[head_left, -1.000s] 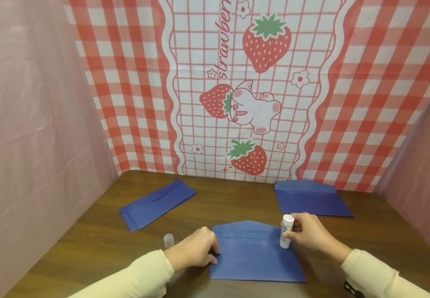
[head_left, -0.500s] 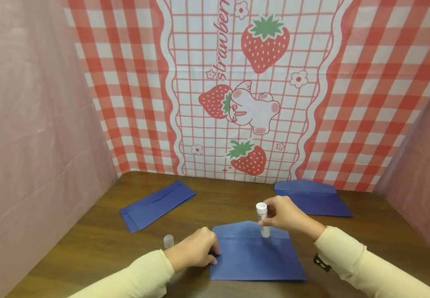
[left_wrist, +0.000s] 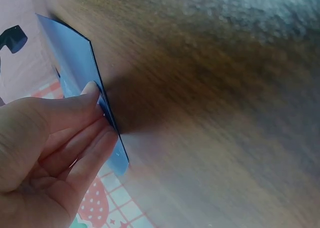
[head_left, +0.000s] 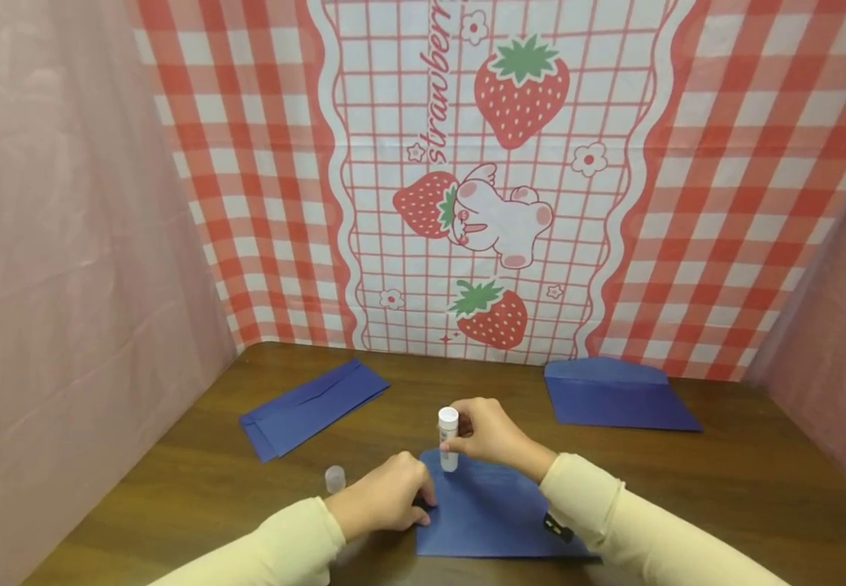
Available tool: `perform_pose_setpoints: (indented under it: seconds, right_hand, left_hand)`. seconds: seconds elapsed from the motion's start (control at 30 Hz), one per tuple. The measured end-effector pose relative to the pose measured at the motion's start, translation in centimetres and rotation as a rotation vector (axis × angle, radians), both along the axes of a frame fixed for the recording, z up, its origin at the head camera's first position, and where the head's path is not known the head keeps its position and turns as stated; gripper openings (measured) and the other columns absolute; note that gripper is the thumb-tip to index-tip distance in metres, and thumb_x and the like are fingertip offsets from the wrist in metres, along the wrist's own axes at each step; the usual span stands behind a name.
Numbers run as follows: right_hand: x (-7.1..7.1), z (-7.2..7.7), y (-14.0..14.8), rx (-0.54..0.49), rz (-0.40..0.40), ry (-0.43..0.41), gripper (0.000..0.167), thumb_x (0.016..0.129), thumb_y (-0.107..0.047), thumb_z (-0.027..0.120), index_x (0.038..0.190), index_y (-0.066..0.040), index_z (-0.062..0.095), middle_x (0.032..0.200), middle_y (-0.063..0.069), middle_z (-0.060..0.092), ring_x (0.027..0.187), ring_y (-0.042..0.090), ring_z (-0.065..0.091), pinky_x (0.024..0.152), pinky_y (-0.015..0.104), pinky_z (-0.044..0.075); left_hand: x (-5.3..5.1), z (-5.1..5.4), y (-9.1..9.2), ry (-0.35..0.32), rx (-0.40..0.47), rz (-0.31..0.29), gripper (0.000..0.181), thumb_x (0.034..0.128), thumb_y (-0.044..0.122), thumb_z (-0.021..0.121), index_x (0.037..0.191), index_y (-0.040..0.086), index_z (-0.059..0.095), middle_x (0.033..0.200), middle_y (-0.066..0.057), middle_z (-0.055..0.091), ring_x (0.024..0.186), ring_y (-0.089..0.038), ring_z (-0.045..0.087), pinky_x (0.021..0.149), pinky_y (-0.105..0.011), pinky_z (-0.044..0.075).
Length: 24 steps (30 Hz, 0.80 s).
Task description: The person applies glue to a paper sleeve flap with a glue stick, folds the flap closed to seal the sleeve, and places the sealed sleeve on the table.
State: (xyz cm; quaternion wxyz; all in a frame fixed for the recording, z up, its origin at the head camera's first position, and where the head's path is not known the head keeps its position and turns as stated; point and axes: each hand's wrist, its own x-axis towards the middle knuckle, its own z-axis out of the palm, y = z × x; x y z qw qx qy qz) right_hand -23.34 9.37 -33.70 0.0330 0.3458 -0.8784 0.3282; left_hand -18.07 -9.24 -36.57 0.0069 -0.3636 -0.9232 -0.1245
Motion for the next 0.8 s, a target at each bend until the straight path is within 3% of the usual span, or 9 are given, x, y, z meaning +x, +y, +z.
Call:
perform_pose_setpoints:
  seconds: [0.27,0.5,0.8]
  right_hand:
    - [0.0,-1.4,-1.5,-0.025,-0.007,0.002,0.016,0.075,-0.006,0.079,0.085,-0.004,0.067,0.080,0.007,0.073,0.069,0.005,0.064,0.058,0.013,0.048]
    - [0.0,-2.1,-1.9,-0.040,-0.006,0.000,0.019,0.073,-0.003,0.079,0.090,-0.001,0.069,0.085,0.009,0.075,0.077,0.013,0.070,0.063,0.017,0.053]
    - [0.1,-2.2,-1.4,-0.037,-0.053,0.021,0.015,0.073,-0.005,0.080,0.082,-0.006,0.068,0.080,0.005,0.074,0.075,0.012,0.069,0.062,0.014,0.051]
  left_hand:
    - [0.0,-0.3,0.0,-0.024,-0.006,0.027,0.013,0.0700,0.014,0.084,0.081,0.012,0.077,0.081,0.005,0.075,0.077,0.000,0.065,0.068,-0.010,0.052]
    - [0.0,-0.2,0.0,0.004,-0.006,0.005,0.013,0.0687,0.015,0.085,0.079,0.012,0.077,0.076,0.006,0.074,0.071,0.002,0.061,0.064,-0.010,0.049]
    - [-0.1,0.0,0.1,0.022,-0.010,-0.005,0.013,0.0690,0.015,0.085,0.079,0.012,0.077,0.078,0.004,0.075,0.073,0.001,0.062,0.065,-0.010,0.050]
